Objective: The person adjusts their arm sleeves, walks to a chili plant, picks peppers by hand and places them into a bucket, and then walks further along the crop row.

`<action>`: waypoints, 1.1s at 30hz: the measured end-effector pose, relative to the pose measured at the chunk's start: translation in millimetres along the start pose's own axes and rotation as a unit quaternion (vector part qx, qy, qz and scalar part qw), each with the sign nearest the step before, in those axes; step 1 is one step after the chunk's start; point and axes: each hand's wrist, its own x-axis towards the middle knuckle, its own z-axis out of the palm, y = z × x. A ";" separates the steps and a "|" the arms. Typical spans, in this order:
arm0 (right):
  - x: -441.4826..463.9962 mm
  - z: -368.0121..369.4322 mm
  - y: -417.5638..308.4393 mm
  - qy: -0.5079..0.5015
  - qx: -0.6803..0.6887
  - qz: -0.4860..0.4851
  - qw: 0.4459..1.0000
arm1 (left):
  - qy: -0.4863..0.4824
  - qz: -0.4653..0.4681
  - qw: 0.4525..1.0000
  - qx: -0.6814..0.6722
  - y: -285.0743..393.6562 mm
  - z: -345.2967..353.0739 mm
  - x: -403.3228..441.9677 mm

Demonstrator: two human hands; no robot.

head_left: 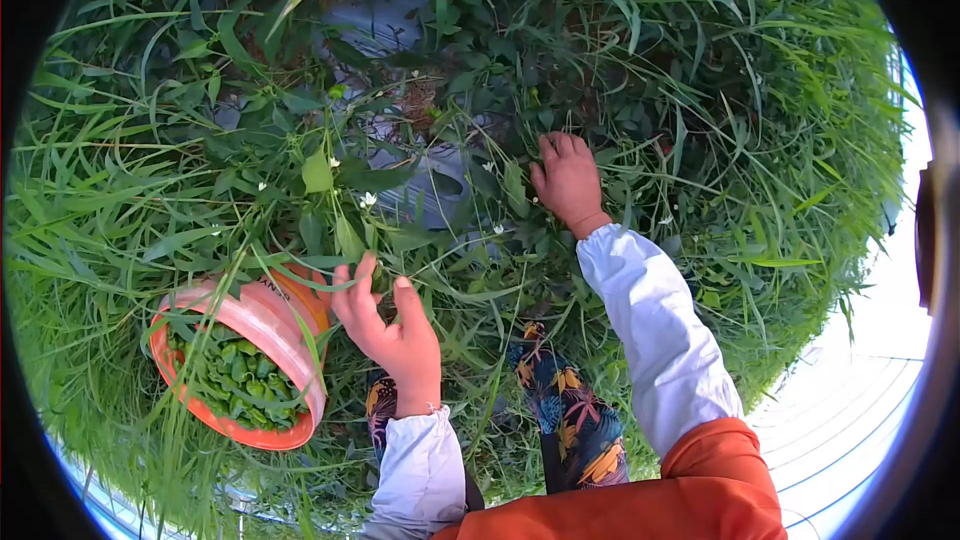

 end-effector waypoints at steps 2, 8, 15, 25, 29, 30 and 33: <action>-2.2 6.4 -1.4 0.003 0.002 -0.005 1.000 | 0.029 0.053 0.998 0.004 4.5 4.6 -1.9; 15.1 -1.7 -5.7 -0.030 -0.036 -0.045 0.998 | 0.043 0.211 0.977 -0.013 7.4 9.7 -12.9; 23.2 -26.4 -41.9 -0.131 -0.127 -0.133 0.974 | -0.037 0.247 0.967 -0.042 17.6 17.5 -21.4; 130.0 46.5 -8.5 -0.072 0.499 0.333 0.796 | -0.178 -0.012 0.967 -0.181 13.5 49.0 -29.3; 142.3 54.8 -19.1 -0.037 0.259 0.300 0.917 | -0.164 -0.047 0.967 -0.191 11.1 48.8 -24.1; 143.2 54.8 -24.3 -0.005 0.171 0.257 0.951 | -0.163 -0.051 0.966 -0.193 10.8 48.2 -23.3; 146.2 40.9 -35.4 0.007 0.182 0.222 0.958 | -0.164 -0.074 0.964 -0.196 6.0 48.3 -22.5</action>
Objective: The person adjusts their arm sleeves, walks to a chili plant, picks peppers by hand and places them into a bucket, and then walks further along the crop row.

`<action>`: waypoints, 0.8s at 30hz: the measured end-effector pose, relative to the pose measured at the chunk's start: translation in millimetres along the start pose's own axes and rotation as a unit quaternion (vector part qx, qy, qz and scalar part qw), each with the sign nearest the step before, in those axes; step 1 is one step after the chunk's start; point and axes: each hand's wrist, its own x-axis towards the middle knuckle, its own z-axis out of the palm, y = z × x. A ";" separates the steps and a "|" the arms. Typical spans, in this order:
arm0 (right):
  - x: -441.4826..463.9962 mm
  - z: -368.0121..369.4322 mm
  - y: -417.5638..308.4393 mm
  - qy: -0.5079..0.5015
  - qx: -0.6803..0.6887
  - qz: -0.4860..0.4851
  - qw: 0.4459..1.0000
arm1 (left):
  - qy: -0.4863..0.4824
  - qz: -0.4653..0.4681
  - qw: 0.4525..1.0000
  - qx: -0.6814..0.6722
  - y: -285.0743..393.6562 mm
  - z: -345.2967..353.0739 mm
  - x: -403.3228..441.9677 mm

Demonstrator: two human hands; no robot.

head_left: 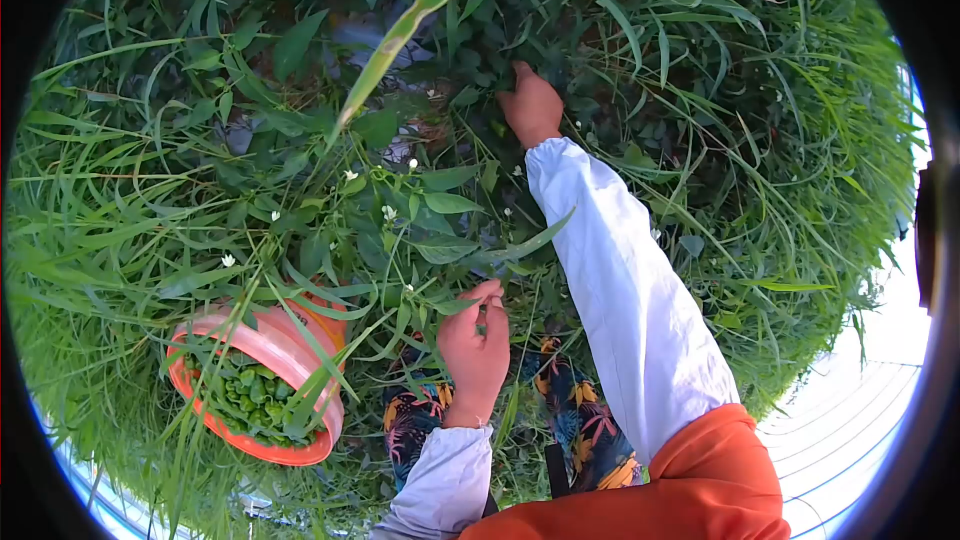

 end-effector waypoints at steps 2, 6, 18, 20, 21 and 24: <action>-2.6 10.3 2.9 0.018 -0.018 -0.036 0.999 | -0.007 -0.030 0.999 -0.013 -0.1 -0.6 -0.6; -12.4 1.6 4.4 0.005 0.055 0.054 0.997 | -0.024 -0.093 0.993 -0.075 -1.3 1.0 0.8; -61.7 -136.3 33.1 -0.090 0.815 0.217 0.530 | -0.073 -0.250 0.933 -0.248 17.3 5.4 16.5; -69.4 -133.1 32.8 -0.185 0.779 0.140 0.582 | -0.074 -0.252 0.927 -0.268 19.7 5.7 20.2; -73.9 -131.3 31.4 -0.231 0.757 0.101 0.603 | -0.072 -0.247 0.927 -0.274 20.1 5.9 21.2; -77.4 -132.3 -26.9 -0.325 0.616 0.143 0.703 | -0.056 -0.247 0.922 -0.295 18.7 5.4 24.3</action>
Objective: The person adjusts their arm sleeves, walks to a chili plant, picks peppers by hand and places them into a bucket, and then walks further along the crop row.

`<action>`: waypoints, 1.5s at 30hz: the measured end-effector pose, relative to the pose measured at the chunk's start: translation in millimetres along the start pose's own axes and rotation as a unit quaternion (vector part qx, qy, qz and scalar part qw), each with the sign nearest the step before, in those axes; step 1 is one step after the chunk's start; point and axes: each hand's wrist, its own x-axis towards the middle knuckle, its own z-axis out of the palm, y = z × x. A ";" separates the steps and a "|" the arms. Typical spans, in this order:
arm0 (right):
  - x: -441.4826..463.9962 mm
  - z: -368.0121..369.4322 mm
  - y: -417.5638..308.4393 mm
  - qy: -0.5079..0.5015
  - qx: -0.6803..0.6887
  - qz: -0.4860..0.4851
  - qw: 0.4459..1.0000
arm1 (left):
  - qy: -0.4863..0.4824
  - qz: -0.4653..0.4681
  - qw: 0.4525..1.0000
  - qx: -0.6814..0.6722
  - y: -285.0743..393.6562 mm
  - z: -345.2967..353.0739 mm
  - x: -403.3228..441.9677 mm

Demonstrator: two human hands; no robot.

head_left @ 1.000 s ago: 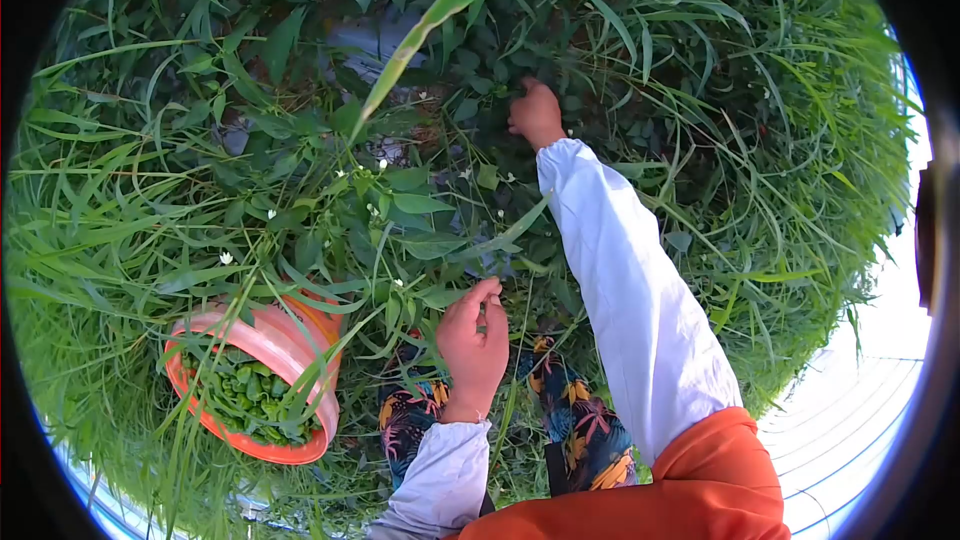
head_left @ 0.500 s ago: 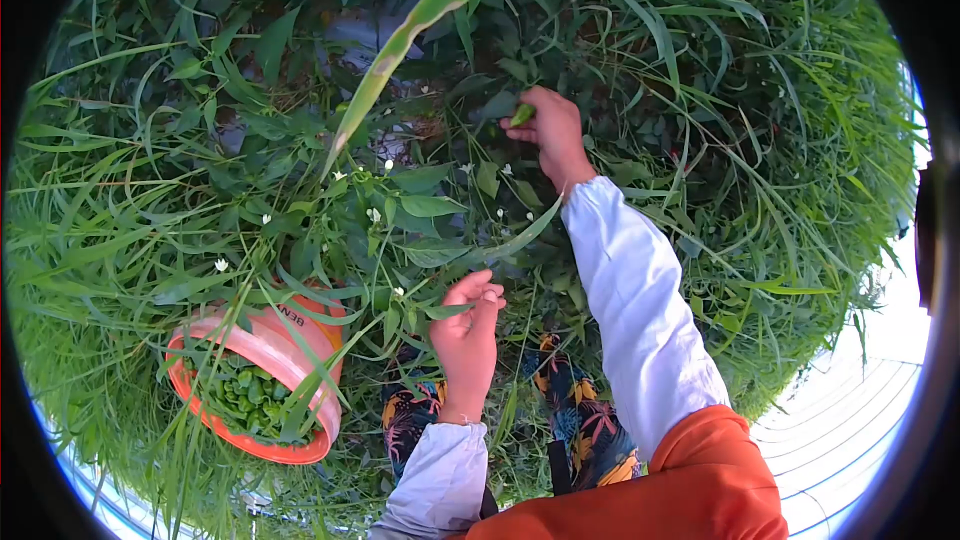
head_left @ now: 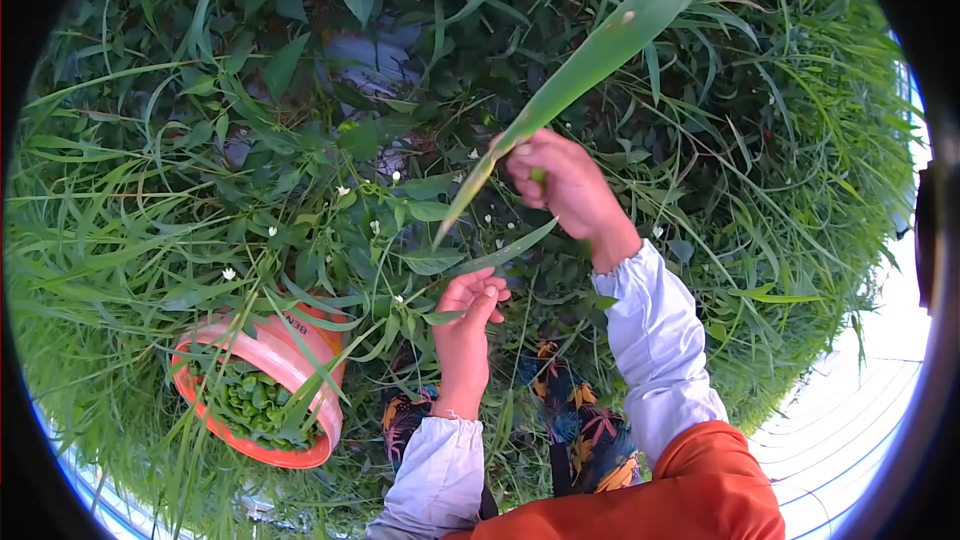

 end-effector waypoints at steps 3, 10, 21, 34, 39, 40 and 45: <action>45.3 24.4 10.0 0.035 -0.128 0.008 0.991 | 0.016 -0.007 1.000 -0.018 0.4 -0.9 0.6; 156.2 -78.1 48.2 0.427 -0.268 -0.158 0.849 | 0.022 -0.014 0.999 -0.045 0.5 -9.9 0.1; 189.6 -48.1 53.1 0.359 -0.734 -0.169 0.551 | 0.018 -0.020 0.999 -0.044 6.6 -14.5 -2.4; 56.8 -23.5 -10.2 0.253 -0.225 -0.086 0.937 | -0.026 -0.034 0.998 -0.046 12.7 -10.0 0.9; 36.6 -6.7 -47.9 -0.039 0.281 -0.046 0.958 | -0.035 -0.040 0.997 -0.053 14.1 -7.6 1.7; 38.7 -5.7 -51.0 -0.092 0.341 -0.042 0.934 | -0.036 -0.042 0.997 -0.055 15.4 -7.9 1.8; 47.2 1.6 -62.8 -0.107 0.370 -0.047 0.922 | -0.045 -0.033 0.996 -0.064 21.3 -6.3 3.0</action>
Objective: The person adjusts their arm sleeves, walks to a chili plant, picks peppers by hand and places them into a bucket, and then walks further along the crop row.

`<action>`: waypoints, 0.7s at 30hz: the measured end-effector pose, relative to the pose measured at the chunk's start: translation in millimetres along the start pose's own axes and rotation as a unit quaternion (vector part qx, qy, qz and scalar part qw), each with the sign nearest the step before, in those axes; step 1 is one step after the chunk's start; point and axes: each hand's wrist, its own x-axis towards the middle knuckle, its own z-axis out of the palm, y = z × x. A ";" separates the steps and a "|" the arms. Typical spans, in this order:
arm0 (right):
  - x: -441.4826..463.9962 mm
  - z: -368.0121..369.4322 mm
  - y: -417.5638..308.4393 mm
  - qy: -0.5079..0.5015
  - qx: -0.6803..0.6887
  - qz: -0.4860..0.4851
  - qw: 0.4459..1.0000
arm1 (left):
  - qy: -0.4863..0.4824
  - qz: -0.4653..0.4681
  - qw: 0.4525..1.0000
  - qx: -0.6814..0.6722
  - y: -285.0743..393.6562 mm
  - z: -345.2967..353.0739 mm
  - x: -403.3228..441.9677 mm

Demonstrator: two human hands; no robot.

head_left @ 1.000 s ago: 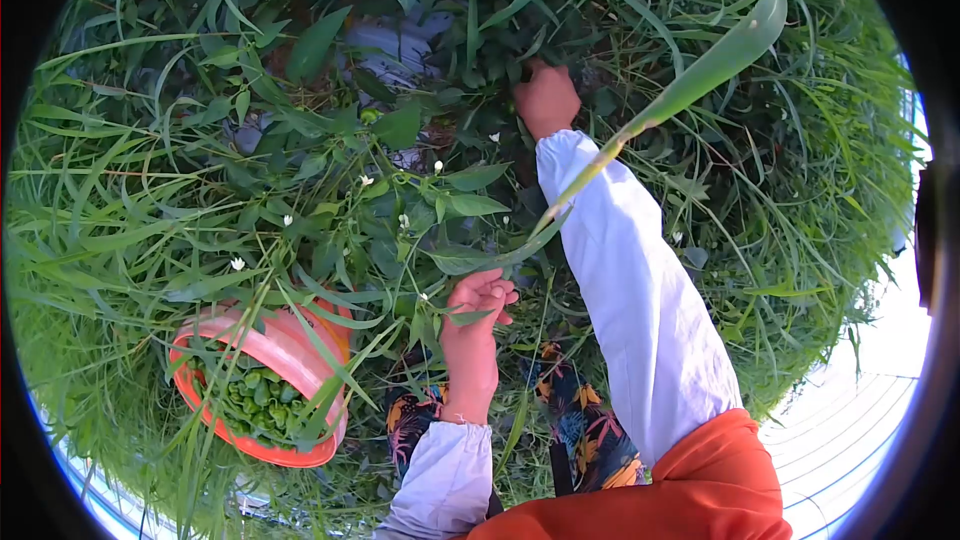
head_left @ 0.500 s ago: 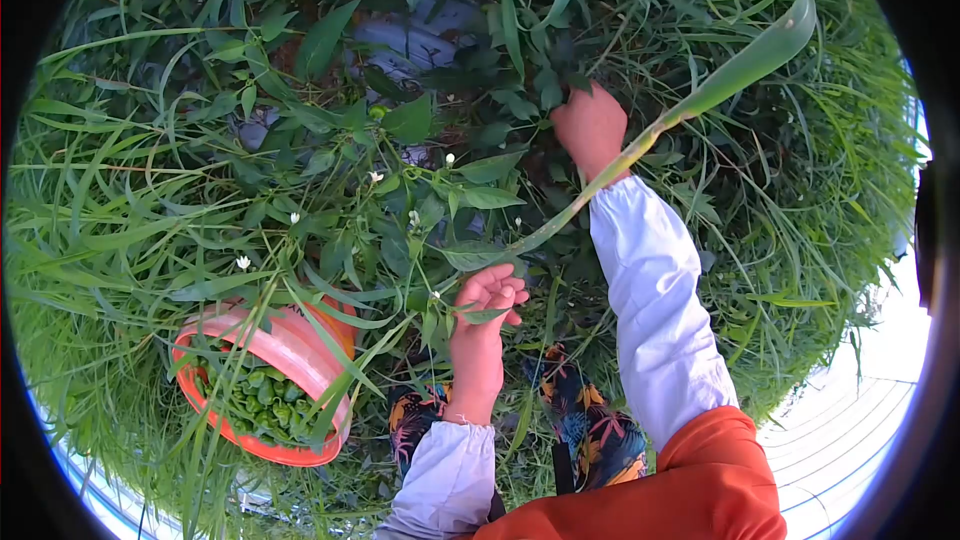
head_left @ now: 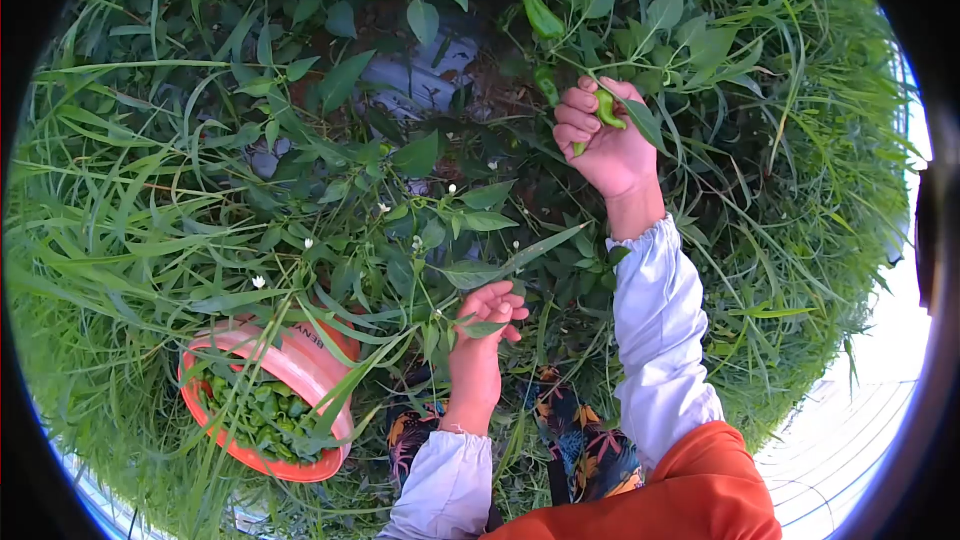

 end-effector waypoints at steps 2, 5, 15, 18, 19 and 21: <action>-1.6 1.6 4.6 -0.007 -0.019 0.025 0.999 | -0.004 0.003 1.000 -0.005 2.3 -0.8 -1.6; -6.1 4.1 37.2 0.146 -0.232 -0.024 0.961 | -0.012 0.003 1.000 -0.017 4.0 -0.1 -2.3; -6.2 -66.5 112.1 0.163 -0.682 -0.108 0.704 | -0.022 0.011 1.000 -0.003 7.0 -2.2 -3.9; -54.6 -5.6 110.7 0.211 -0.683 -0.168 0.679 | -0.042 0.000 0.998 -0.038 2.6 -5.1 -4.8; -72.4 -2.7 111.1 0.177 -0.696 -0.199 0.667 | -0.052 -0.005 0.997 -0.056 1.3 -5.9 -4.0; -107.1 22.7 111.8 0.065 -0.735 -0.218 0.639 | -0.049 -0.021 0.987 -0.151 1.4 -5.0 -6.3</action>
